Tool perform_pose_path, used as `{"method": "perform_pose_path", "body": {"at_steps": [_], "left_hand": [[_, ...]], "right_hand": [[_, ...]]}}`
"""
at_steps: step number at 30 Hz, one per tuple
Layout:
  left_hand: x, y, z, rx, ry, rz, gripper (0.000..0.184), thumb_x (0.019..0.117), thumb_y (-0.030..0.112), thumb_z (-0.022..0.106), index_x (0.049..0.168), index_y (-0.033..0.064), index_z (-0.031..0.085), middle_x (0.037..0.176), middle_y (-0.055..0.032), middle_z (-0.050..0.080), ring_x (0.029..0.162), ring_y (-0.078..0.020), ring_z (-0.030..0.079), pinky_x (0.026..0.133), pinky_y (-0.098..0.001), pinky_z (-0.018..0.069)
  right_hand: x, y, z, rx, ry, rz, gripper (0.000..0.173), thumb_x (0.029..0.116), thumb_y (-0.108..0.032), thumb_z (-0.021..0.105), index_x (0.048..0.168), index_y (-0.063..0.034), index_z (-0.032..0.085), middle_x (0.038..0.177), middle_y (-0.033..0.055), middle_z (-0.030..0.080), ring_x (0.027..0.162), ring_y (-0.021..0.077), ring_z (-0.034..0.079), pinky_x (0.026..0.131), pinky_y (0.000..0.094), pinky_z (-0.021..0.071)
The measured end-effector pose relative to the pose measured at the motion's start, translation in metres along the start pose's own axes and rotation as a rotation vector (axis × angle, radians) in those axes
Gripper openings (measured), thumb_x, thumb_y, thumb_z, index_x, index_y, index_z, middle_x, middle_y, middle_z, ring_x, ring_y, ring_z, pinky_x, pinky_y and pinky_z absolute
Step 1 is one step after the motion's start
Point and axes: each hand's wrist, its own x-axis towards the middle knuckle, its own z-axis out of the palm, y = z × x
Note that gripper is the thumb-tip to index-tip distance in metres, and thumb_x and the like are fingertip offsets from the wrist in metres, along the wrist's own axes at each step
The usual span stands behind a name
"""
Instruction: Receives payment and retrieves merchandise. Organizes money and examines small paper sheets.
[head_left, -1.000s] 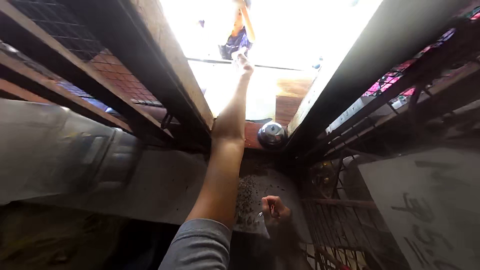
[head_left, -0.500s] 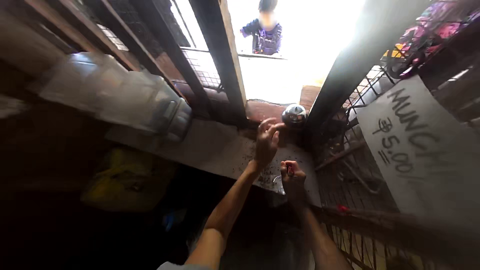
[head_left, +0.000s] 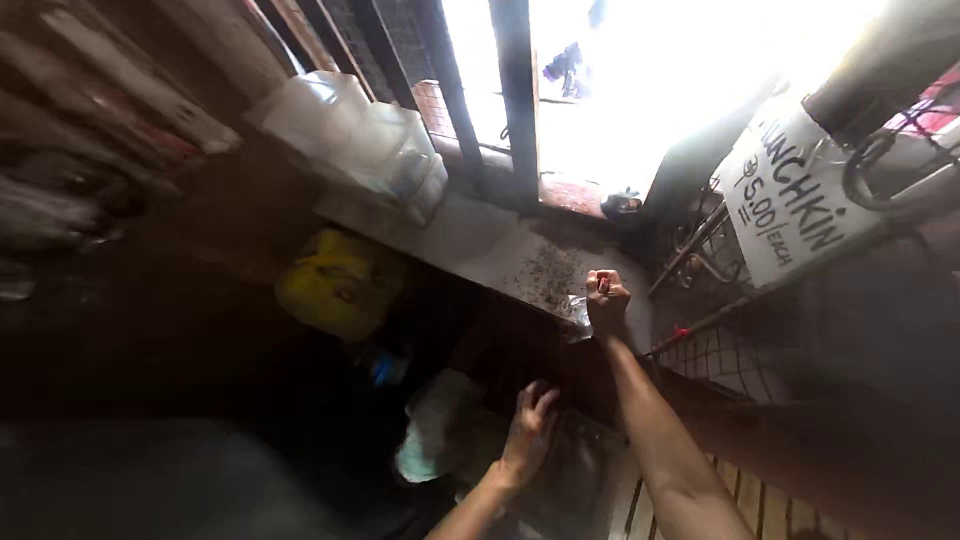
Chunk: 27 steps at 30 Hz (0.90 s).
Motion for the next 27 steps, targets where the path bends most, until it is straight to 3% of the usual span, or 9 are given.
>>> {"method": "perform_pose_path", "body": {"at_steps": [3,6,9,13,15,16,19,23,27], "left_hand": [[-0.097,-0.023,-0.006,0.061,-0.417,-0.373,0.048,0.1038,0.021,0.058,0.149,0.005,0.052,0.156,-0.0226,0.044,0.145,-0.0357,0.043,0.121,-0.0462,0.0354],[-0.182,-0.067,0.0,0.189,-0.677,-0.77,0.063,0.1,0.036,0.064,0.154,0.0086,0.045,0.161,-0.0222,0.036,0.148,-0.04,0.037,0.12,-0.0546,0.0329],[-0.228,-0.089,0.002,0.125,-0.596,-0.869,0.057,0.0946,0.038,0.07,0.143,0.0102,0.059,0.143,-0.0205,0.057,0.134,-0.0353,0.054,0.113,-0.0525,0.0432],[-0.177,-0.028,-0.026,-0.13,-0.278,-0.783,0.039,0.1032,0.02,0.059,0.133,-0.0054,0.06,0.125,-0.0252,0.066,0.118,-0.0336,0.065,0.106,-0.0494,0.0495],[-0.133,0.006,-0.036,-0.272,-0.083,-0.637,0.041,0.1073,0.021,0.05,0.139,-0.0037,0.057,0.135,-0.0218,0.063,0.124,-0.0276,0.063,0.109,-0.0434,0.0492],[-0.109,0.023,-0.039,-0.349,0.017,-0.533,0.041,0.1081,0.019,0.046,0.14,-0.0038,0.056,0.135,-0.0202,0.063,0.121,-0.0242,0.064,0.105,-0.0398,0.0522],[-0.049,0.073,-0.048,-0.589,0.198,-0.282,0.045,0.1096,0.021,0.036,0.143,-0.0079,0.048,0.127,-0.0183,0.063,0.11,-0.0166,0.065,0.095,-0.0323,0.0556],[-0.013,0.113,-0.039,-0.754,0.039,-0.19,0.04,0.1086,0.023,0.041,0.133,-0.0054,0.056,0.113,-0.0122,0.07,0.099,-0.0133,0.068,0.09,-0.031,0.0573],[-0.02,0.137,-0.017,-0.665,-0.313,-0.129,0.047,0.099,0.014,0.064,0.141,-0.004,0.053,0.122,-0.014,0.068,0.102,-0.0145,0.07,0.091,-0.0307,0.058]], "right_hand": [[0.0,0.001,0.001,0.006,-0.019,0.016,0.026,0.0989,-0.014,0.057,0.102,0.0091,0.068,0.073,0.0161,0.064,0.064,0.0226,0.061,0.065,0.0396,0.0522],[0.001,0.003,0.0,0.016,-0.045,0.051,0.026,0.1005,-0.017,0.058,0.106,0.0073,0.067,0.078,0.0202,0.066,0.069,0.0315,0.065,0.069,0.0493,0.0538],[-0.007,0.0,-0.007,0.064,-0.086,0.17,0.033,0.1049,-0.027,0.054,0.116,0.0021,0.064,0.088,0.0225,0.067,0.076,0.0351,0.066,0.073,0.0548,0.054],[-0.05,-0.026,-0.035,0.486,-0.239,0.332,0.029,0.108,-0.033,0.049,0.124,-0.0117,0.06,0.07,0.0038,0.052,0.05,0.0114,0.048,0.05,0.0307,0.0486],[-0.082,-0.037,-0.049,0.743,-0.385,0.406,0.028,0.1085,-0.036,0.044,0.123,-0.02,0.062,0.068,-0.0043,0.052,0.051,0.0054,0.049,0.05,0.0247,0.0492],[-0.096,-0.042,-0.058,0.799,-0.46,0.432,0.028,0.1083,-0.037,0.044,0.124,-0.0217,0.062,0.07,-0.0057,0.053,0.054,0.0049,0.051,0.052,0.0245,0.0498],[-0.135,-0.053,-0.082,0.831,-0.579,0.429,0.025,0.1044,-0.033,0.053,0.119,-0.0156,0.064,0.072,-0.0054,0.057,0.056,0.0045,0.054,0.054,0.0247,0.0526],[-0.171,-0.049,-0.123,0.776,-0.485,0.355,0.02,0.1011,-0.014,0.059,0.113,0.0009,0.064,0.085,0.0056,0.072,0.074,0.0127,0.071,0.071,0.0327,0.0625],[-0.196,-0.032,-0.174,0.613,-0.258,0.3,0.021,0.1023,-0.012,0.053,0.111,0.0046,0.064,0.085,0.0005,0.07,0.077,0.0054,0.068,0.075,0.0266,0.0599]]}}
